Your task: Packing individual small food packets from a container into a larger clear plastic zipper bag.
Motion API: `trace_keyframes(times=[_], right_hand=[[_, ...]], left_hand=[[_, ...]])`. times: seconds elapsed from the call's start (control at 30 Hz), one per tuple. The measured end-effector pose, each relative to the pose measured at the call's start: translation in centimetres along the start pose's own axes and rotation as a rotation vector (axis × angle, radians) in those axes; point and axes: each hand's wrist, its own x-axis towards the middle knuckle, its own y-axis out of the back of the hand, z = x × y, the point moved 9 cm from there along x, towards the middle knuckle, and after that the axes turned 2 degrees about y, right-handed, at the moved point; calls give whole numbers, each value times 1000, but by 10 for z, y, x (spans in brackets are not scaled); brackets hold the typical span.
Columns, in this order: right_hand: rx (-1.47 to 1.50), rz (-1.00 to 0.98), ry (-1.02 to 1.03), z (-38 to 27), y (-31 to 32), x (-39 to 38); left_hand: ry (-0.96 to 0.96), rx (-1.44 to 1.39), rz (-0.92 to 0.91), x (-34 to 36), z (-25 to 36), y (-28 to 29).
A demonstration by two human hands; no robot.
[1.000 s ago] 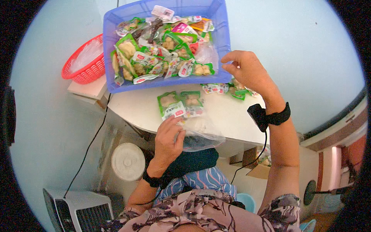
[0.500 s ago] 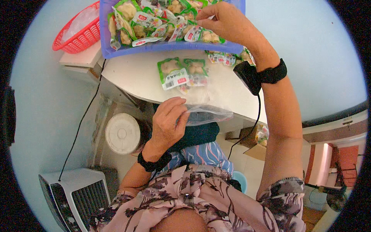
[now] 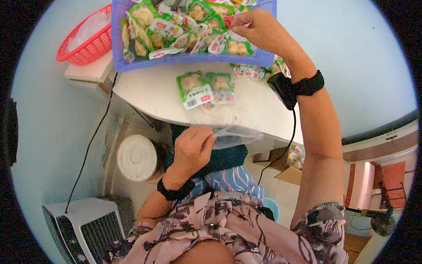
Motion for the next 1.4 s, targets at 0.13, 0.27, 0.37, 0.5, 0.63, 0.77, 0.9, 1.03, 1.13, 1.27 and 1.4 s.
trace_keyframes(times=[0.13,0.27,0.37,0.5,0.63,0.77,0.9,1.03,1.13,1.27,1.4], right_hand=[[41,71,-138,31,19,4],[119,210,-303,69,35,6],[154,199,-411,87,31,9],[218,222,-441,98,24,21],[178,358,-392,98,25,39],[-146,303,-444,115,12,63],[207,340,-701,127,-5,68],[934,472,-795,120,-36,64],[1073,523,-749,122,-40,68],[1157,595,-820,135,-49,67],[1110,562,-868,131,-50,63]], left_hand=[[-42,-17,26,-2,3,1],[-19,-21,14,-3,2,2],[6,-26,0,-1,1,2],[24,-17,-39,1,1,1],[21,-5,-59,2,-1,0],[-29,56,-100,7,5,-3],[-84,63,-103,7,11,-6],[-81,50,-88,7,13,-5],[-89,41,-81,9,14,-4],[-100,43,-81,9,16,-5],[-93,45,-68,7,15,-4]])
